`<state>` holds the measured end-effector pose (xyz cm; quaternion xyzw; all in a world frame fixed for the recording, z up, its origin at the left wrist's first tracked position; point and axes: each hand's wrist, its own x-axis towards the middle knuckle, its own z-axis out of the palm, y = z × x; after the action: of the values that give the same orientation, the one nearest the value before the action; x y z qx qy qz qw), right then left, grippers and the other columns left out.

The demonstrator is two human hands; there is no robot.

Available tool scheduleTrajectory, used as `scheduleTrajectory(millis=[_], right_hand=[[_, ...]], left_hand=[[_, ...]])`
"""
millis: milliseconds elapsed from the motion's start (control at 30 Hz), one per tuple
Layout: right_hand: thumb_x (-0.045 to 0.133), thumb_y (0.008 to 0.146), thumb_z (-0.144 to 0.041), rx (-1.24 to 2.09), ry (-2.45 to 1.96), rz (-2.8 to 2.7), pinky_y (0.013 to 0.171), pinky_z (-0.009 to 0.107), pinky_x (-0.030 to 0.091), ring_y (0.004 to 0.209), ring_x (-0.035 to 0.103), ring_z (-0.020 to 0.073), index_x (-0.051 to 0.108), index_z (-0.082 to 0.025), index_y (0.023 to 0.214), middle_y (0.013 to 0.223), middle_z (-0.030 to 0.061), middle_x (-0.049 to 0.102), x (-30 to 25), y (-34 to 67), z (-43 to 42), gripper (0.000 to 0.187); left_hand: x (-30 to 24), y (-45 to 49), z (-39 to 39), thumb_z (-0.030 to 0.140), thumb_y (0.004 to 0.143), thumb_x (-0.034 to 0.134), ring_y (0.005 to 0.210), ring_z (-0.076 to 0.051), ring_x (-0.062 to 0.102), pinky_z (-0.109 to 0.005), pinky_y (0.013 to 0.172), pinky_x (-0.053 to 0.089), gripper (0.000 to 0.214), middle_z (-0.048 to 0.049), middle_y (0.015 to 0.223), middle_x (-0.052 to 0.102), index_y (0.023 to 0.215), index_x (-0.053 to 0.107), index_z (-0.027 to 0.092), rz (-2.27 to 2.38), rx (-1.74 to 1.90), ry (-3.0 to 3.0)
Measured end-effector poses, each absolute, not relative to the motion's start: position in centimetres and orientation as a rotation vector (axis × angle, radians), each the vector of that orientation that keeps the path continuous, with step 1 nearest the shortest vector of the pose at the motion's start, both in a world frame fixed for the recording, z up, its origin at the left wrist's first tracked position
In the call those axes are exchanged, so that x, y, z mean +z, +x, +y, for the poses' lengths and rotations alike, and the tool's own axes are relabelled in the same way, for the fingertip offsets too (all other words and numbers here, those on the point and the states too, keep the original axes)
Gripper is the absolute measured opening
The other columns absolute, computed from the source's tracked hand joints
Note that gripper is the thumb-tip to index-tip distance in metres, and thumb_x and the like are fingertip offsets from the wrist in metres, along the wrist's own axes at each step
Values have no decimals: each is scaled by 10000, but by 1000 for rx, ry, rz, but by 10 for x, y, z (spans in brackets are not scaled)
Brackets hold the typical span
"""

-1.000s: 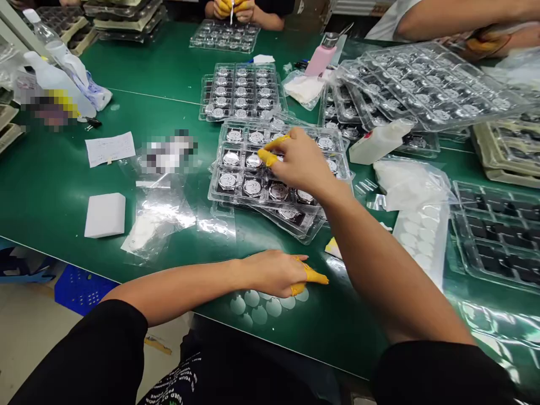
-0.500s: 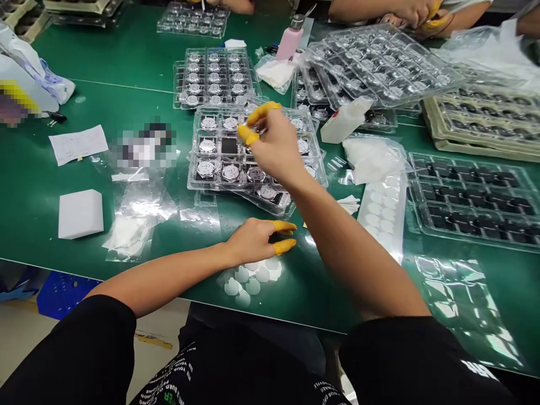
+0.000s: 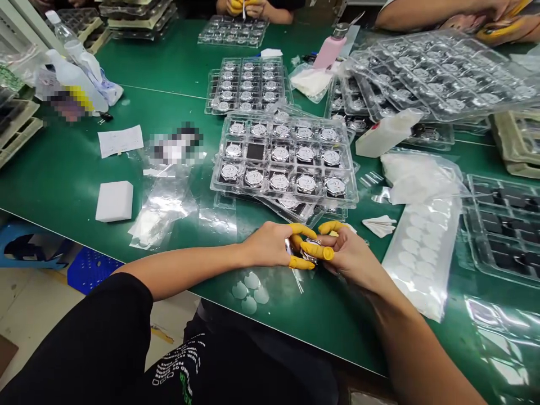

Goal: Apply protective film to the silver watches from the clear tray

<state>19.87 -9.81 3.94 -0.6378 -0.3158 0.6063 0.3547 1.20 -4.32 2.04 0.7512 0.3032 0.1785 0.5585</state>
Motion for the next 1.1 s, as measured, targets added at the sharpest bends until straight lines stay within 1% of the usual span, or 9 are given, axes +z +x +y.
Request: scheduleTrajectory(millis=[133,233,300,367,467,633,800,967,1100], right_hand=[[1007,378,-454,1530,-1633,-810,347,182,250,384,354,49,431,-256,980,616,-87,606,39,187,-104,856],[934,533,-555,1454,-1607,-1061,397,218,311,434,404,76,515,-243,980,644,-47,615,40,196,-105,688],[854,659,-570,1158,-1654,-1370,459,262,372,524,498,120,615,-232,953,727,13,655,44,217,-104,508],[775,765,-511,616,-1760,-1608,531,307,406,634,556,164,707,-237,932,845,66,691,48,247,-102,328],[688,839,-429,130,-1922,-1727,610,359,429,734,575,214,765,-264,997,946,95,715,46,289,-100,241],[638,775,-268,112,-2094,-1792,816,436,490,977,627,305,776,-190,1023,1065,134,727,19,316,-94,295],[588,766,-143,42,-2267,-1675,725,412,443,876,613,292,784,-197,930,953,116,713,14,325,-93,261],[757,837,-297,133,-1632,-1519,561,343,376,612,494,167,760,-272,881,734,39,607,31,280,-98,50],[729,869,-216,187,-1245,-1813,566,308,451,654,590,150,748,-278,960,790,23,652,36,216,-102,112]], left_hand=[[22,11,-45,344,694,861,841,-174,725,-287,827,560,535,0,886,768,1190,710,210,730,462,1825],[19,11,-46,303,680,846,827,-172,715,-298,822,569,492,-3,891,761,1146,723,207,731,498,1806],[17,11,-46,273,687,830,824,-164,716,-308,844,581,487,-5,899,758,1156,716,208,728,522,1717],[14,11,-45,255,706,813,816,-157,717,-319,855,592,504,-11,902,753,1195,699,215,725,540,1589],[12,11,-42,222,716,800,791,-146,707,-313,818,598,534,-16,877,735,1236,678,221,727,560,1433],[16,13,-38,174,671,840,780,-129,692,-285,791,585,556,-26,879,725,1201,674,190,735,598,1313],[20,13,-37,139,659,832,786,-124,692,-285,812,579,542,-25,885,721,1175,667,177,721,597,1310],[19,14,-39,135,665,807,757,-112,669,-283,805,572,525,-2,845,695,1171,678,183,776,589,1385],[16,14,-41,101,655,776,768,-117,671,-275,792,576,536,-11,864,700,1178,682,174,772,607,1415]])
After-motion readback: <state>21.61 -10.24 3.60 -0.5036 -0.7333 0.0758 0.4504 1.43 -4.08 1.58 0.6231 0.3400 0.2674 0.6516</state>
